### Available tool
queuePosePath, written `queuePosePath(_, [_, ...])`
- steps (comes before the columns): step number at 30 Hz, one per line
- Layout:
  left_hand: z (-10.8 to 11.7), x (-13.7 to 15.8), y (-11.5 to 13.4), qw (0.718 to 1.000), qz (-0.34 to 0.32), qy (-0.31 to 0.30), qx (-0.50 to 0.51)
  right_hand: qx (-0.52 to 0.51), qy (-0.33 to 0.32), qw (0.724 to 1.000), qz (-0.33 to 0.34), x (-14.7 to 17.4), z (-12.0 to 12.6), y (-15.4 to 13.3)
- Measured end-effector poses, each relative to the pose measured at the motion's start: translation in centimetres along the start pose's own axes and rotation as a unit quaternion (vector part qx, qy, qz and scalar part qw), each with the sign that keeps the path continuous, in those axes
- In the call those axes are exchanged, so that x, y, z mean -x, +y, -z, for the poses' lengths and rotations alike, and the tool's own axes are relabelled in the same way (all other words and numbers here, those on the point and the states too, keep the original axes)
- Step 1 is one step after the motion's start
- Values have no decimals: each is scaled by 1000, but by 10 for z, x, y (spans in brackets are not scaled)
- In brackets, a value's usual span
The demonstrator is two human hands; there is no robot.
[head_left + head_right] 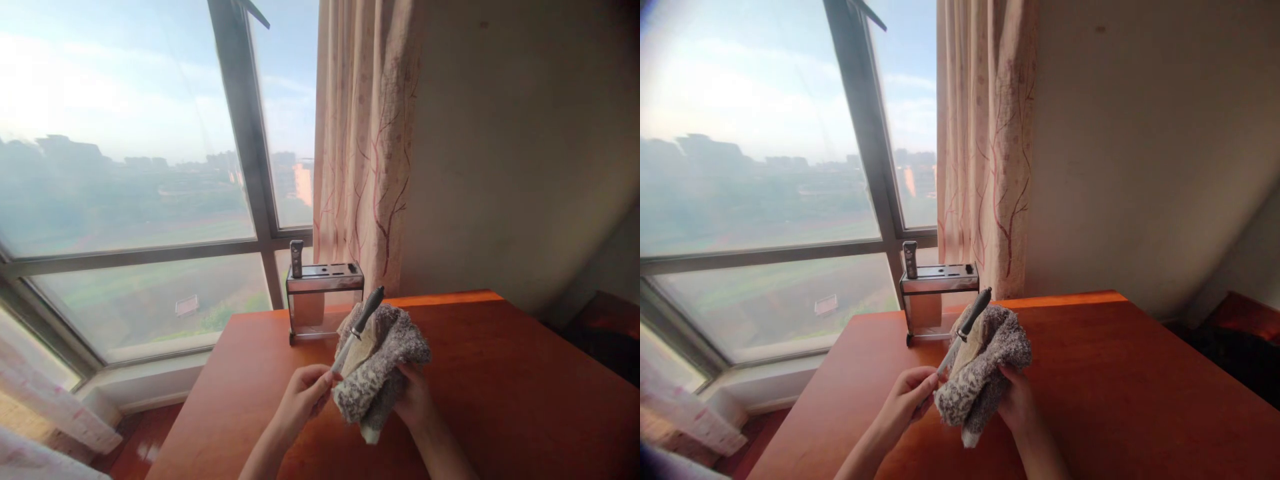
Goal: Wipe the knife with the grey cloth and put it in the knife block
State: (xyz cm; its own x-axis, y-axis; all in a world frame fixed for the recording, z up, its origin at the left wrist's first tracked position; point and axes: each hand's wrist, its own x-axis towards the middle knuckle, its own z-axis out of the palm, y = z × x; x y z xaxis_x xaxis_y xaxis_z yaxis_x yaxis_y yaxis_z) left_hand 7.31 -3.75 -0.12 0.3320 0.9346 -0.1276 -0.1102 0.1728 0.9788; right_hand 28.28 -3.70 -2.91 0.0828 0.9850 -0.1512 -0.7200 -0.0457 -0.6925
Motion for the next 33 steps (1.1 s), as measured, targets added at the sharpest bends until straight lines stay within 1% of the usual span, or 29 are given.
queuePosePath(2, [0,-2,-1,1000,-22,7,-4,-20,-4,999,-29,-1,0,-1])
queuePosePath(4, [1,-3,-3,999,-34,2,-12,-30,-1,999,-41,-1,-1,-1])
queuePosePath(6, [1,-3,-6,999,-37,-17,-23,-32,0,998,-46,1,-1,1])
queuePosePath(10, [0,-3,-13,995,-39,-74,-45,-26,-26,997,-68,8,-3,7])
queuePosePath(13, [-4,-4,-16,994,-28,-87,-64,-9,-23,998,-63,10,-8,11])
queuePosePath(16, [-8,-4,-16,994,-6,-90,-63,22,19,999,-23,8,-16,14])
queuePosePath(18, [-11,-5,-16,995,8,-86,-54,54,59,997,22,5,-21,15])
queuePosePath(20, [-12,-5,-16,996,9,-73,-51,111,99,986,73,1,-23,14])
queuePosePath(22, [-12,-6,-16,996,-4,-62,-60,182,121,968,121,-1,-23,12])
queuePosePath(24, [-10,-7,-15,994,-30,-56,-84,244,115,950,158,-2,-19,11])
queuePosePath(26, [-8,-8,-13,989,-66,-51,-125,281,107,937,177,-4,-15,10])
queuePosePath(27, [-8,-8,-13,984,-86,-47,-149,287,109,935,179,-5,-13,11])
queuePosePath(28, [-7,-8,-12,978,-105,-42,-175,282,113,936,175,-6,-11,11])
queuePosePath(30, [-6,-7,-11,963,-142,-24,-227,238,126,952,146,-8,-10,14])
queuePosePath(33, [-7,-6,-11,939,-186,6,-290,105,117,985,70,-7,-12,17])
